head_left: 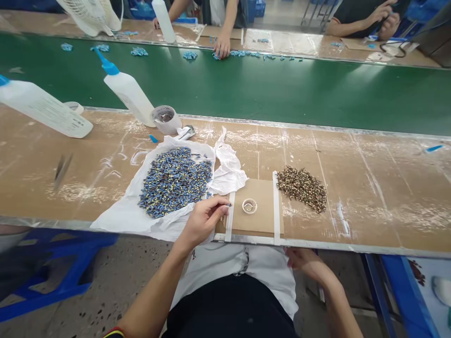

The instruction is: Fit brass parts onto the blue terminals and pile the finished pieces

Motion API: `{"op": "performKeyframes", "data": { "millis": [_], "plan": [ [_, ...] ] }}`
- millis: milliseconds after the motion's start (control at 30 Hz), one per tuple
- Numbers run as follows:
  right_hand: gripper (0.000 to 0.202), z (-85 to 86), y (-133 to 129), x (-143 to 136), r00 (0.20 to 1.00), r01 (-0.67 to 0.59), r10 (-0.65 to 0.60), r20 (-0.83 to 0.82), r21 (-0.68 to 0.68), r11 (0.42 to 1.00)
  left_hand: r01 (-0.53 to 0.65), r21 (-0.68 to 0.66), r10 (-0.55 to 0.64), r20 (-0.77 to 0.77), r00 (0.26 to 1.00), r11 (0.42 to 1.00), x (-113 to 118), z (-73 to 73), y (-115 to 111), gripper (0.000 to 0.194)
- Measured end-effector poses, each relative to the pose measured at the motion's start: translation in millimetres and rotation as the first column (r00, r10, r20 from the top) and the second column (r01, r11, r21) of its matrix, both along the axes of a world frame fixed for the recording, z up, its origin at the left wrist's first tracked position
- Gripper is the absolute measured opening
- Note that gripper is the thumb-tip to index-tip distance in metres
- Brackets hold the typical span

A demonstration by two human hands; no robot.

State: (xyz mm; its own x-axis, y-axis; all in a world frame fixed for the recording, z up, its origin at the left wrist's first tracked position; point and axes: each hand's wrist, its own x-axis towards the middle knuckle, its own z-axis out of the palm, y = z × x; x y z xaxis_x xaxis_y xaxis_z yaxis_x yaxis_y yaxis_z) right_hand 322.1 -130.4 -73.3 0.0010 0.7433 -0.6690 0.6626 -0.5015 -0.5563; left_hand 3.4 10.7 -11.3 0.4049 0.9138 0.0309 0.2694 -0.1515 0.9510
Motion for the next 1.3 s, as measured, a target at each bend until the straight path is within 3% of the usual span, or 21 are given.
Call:
{"op": "performKeyframes", "data": {
  "millis": [67,133,200,267,300,367,467,567,833,1100,1200,1300],
  "plan": [
    [0.040,30.2,-7.8,-1.6,0.987,-0.043,0.044,-0.156,0.006,0.999,0.025,-0.069,-0.022,0.042,0.999,0.997,1.7,-2.8,0.6,0.019],
    [0.036,63.7,-5.9,-5.9,0.932,-0.033,0.076,-0.354,0.127,0.991,0.038,-0.095,-0.033,0.056,0.998,0.995,3.5,-3.5,0.7,0.019],
    [0.032,88.0,7.2,-14.2,0.914,0.100,0.025,-0.406,0.284,0.953,0.043,-0.061,-0.041,0.038,0.998,0.997,5.1,-2.5,0.5,0.018],
    [0.028,95.7,28.7,-27.1,0.913,0.268,-0.087,-0.398,0.426,0.864,0.053,0.010,-0.053,-0.006,0.999,0.999,6.0,-1.3,-0.1,0.017],
    [0.026,93.6,41.0,-35.1,0.901,0.344,-0.141,-0.411,0.476,0.809,0.062,0.043,-0.061,-0.032,0.998,0.997,6.1,-0.9,-0.5,0.017],
    [0.027,82.0,65.1,-52.9,0.873,0.415,-0.175,-0.456,0.505,0.757,0.084,0.078,-0.078,-0.071,0.994,0.993,6.1,-0.6,-1.5,0.017],
    [0.030,62.6,90.6,-77.0,0.881,0.401,-0.145,-0.451,0.546,0.736,0.091,0.064,-0.085,-0.079,0.993,0.994,5.6,-0.9,-3.1,0.017],
    [0.027,54.0,99.9,-90.4,0.890,0.393,-0.128,-0.437,0.594,0.702,0.081,0.033,-0.080,-0.044,0.996,0.996,5.1,-1.1,-3.0,0.016],
    [0.015,58.9,101.9,-95.4,0.938,0.305,-0.061,-0.341,0.730,0.612,0.113,0.028,-0.113,-0.026,0.993,0.993,2.9,-8.4,0.0,0.015],
    [0.009,61.9,105.5,-100.0,0.967,0.205,0.014,-0.254,0.813,0.544,0.188,0.213,-0.161,-0.138,0.977,0.959,8.6,-0.3,-2.9,0.013],
    [0.010,57.2,101.4,-100.2,0.937,0.324,-0.052,-0.346,0.801,0.504,0.225,0.226,-0.193,-0.154,0.969,0.948,12.0,2.4,-3.6,0.016],
    [0.013,51.9,91.9,-102.4,0.831,0.552,-0.194,-0.522,0.725,0.412,0.232,0.212,-0.201,-0.159,0.967,0.949,14.5,0.9,-4.8,0.017]
  ]
}}
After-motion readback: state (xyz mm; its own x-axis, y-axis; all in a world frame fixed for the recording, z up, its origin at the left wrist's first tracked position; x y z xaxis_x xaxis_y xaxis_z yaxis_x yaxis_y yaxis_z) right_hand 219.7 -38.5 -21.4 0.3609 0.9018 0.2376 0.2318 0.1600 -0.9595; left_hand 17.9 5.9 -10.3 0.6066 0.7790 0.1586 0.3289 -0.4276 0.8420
